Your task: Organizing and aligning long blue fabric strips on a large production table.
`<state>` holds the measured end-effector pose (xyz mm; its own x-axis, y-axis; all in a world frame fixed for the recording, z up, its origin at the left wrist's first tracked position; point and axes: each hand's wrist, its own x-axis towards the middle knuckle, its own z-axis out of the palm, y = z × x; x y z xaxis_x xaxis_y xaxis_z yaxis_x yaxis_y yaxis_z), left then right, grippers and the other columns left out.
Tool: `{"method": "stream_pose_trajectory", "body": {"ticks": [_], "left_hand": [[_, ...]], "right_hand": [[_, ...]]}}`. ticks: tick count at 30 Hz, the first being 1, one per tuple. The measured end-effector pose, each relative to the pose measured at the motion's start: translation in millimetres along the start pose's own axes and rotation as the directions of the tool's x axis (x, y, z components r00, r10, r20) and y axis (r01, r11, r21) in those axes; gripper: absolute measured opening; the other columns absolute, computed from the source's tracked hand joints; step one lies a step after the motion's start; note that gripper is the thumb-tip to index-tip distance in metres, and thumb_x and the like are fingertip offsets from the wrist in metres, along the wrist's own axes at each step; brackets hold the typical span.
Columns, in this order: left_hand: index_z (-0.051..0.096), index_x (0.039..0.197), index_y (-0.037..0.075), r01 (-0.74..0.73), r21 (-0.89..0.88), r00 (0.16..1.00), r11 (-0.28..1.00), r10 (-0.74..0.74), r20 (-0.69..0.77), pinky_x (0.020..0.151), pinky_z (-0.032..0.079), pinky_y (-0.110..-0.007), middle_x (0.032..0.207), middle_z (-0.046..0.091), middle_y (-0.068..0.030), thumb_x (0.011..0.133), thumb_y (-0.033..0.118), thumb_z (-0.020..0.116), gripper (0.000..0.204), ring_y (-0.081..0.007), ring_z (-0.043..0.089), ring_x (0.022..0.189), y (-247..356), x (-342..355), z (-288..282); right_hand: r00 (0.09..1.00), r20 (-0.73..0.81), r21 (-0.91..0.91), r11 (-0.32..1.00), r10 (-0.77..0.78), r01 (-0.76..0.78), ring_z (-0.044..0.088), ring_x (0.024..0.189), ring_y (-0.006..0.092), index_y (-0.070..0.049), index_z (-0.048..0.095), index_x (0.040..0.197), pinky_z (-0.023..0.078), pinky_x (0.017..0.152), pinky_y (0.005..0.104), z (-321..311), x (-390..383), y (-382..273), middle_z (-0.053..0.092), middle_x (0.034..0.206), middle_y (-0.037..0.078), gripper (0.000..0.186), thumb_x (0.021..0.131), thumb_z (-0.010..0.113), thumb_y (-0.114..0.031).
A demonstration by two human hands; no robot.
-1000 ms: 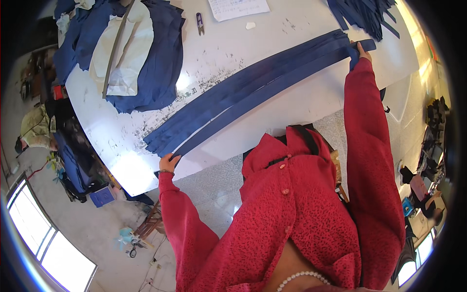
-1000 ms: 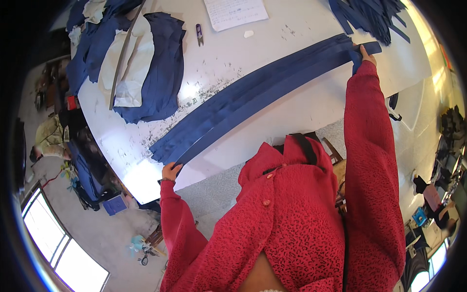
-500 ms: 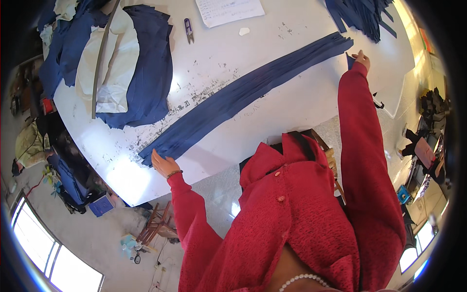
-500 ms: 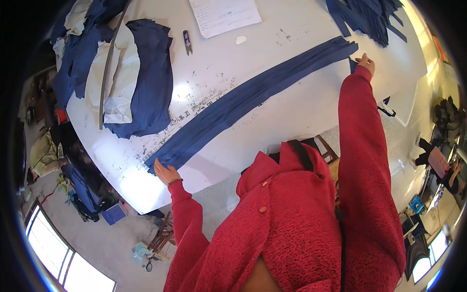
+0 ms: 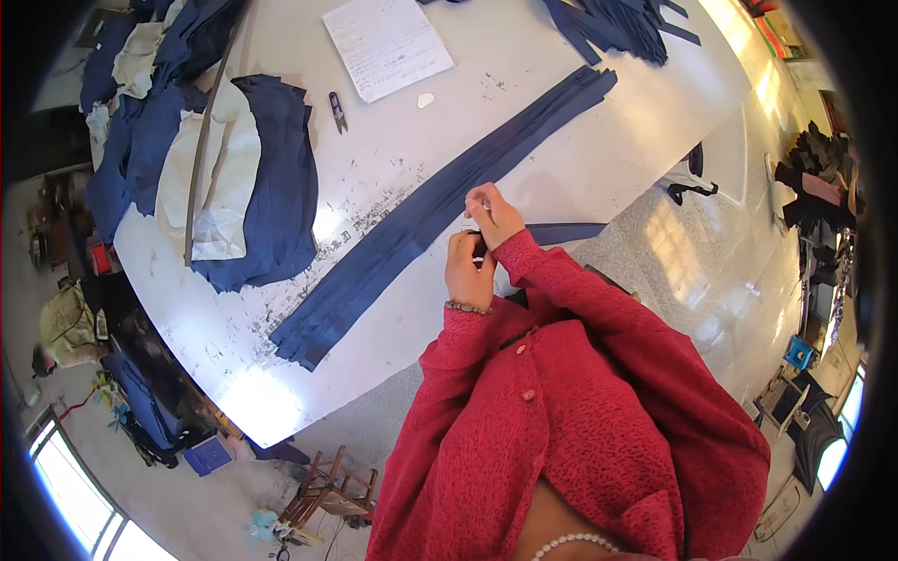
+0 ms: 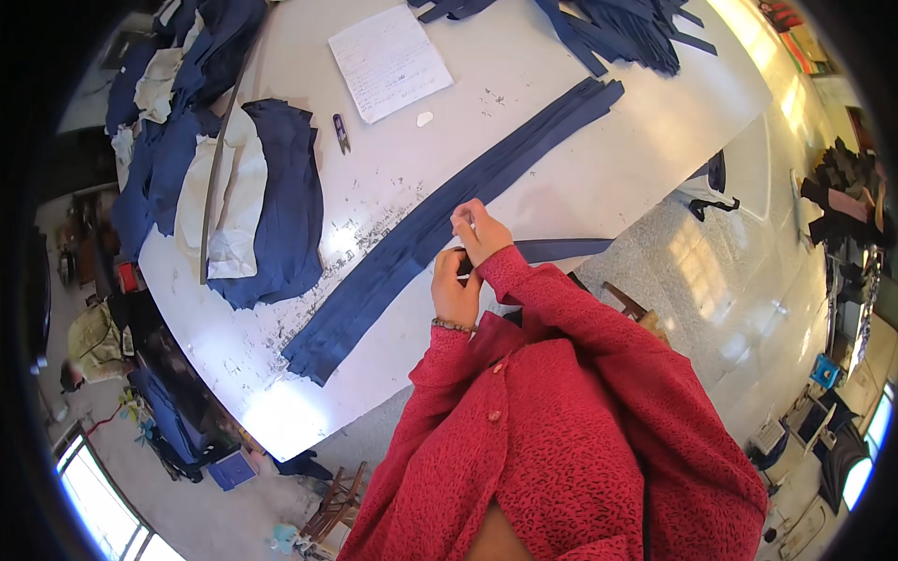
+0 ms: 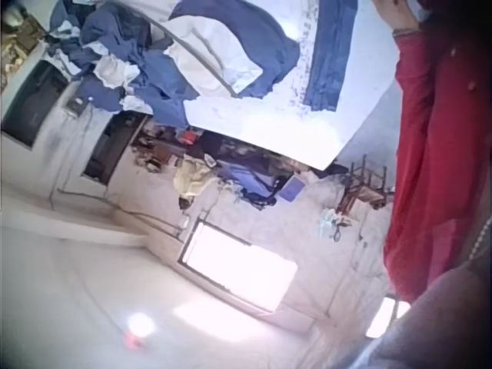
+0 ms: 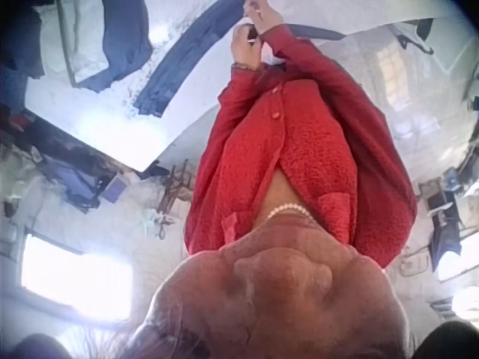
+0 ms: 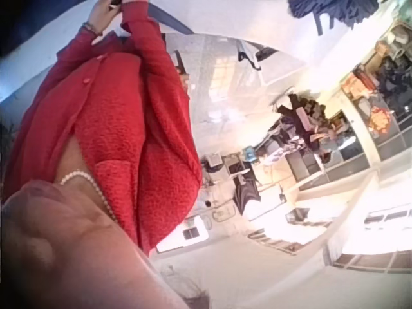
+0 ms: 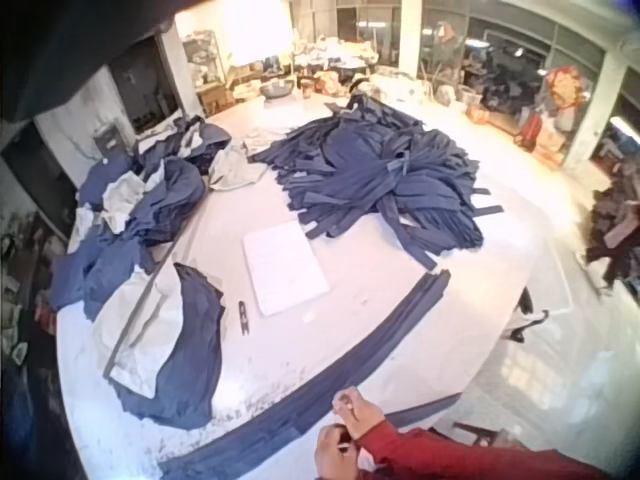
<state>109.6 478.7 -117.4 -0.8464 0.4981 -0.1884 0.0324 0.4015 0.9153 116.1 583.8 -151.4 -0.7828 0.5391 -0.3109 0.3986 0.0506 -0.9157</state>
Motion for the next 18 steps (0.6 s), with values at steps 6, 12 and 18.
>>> {"method": "stream_pose_trajectory", "body": {"ticks": [6, 12, 18], "left_hand": [[0.055, 0.092, -0.002, 0.028, -0.298, 0.998, 0.954, -0.041, -0.037, 0.072, 0.043, -0.022, 0.086, 0.054, -0.0040, 0.079, 0.003, 0.062, 0.016, -0.0101, 0.052, 0.079, 4.1, -7.5, -57.1], [0.054, 0.098, 0.001, -0.200, -0.677, 0.923, 0.708, -0.095, -0.372, 0.075, 0.048, -0.031, 0.088, 0.060, -0.0085, 0.084, 0.000, 0.050, 0.015, -0.0176, 0.058, 0.082, -7.5, -31.5, -226.0], [0.056, 0.090, 0.000, -0.177, -0.540, 0.516, 0.823, -0.390, -0.763, 0.070, 0.050, -0.034, 0.088, 0.059, -0.0124, 0.080, 0.015, 0.055, 0.019, -0.0229, 0.059, 0.081, -137.8, -140.2, -399.7]], "right_hand": [[0.925, 0.370, 0.021, 0.996, -0.087, 0.085, 0.059, 0.069, 0.0189, -0.006, 0.051, 0.095, 0.045, 0.066, 0.0313, -21.2, -16.9, -1.6, 0.063, 0.075, 0.009, 0.040, 0.087, 0.045, -0.045], [0.618, 0.714, -0.445, 0.895, 0.329, 0.038, 0.053, 0.051, 0.0125, -0.007, 0.055, 0.081, 0.041, 0.054, 0.0269, -77.3, -25.6, -23.4, 0.056, 0.053, 0.002, 0.040, 0.080, 0.059, -0.046], [0.642, 0.748, -0.378, 0.903, 0.168, 0.204, 0.058, 0.069, 0.0187, -0.003, 0.060, 0.082, 0.045, 0.060, 0.0295, -123.9, -26.1, -9.5, 0.063, 0.076, 0.009, 0.039, 0.071, 0.071, -0.038]]}}
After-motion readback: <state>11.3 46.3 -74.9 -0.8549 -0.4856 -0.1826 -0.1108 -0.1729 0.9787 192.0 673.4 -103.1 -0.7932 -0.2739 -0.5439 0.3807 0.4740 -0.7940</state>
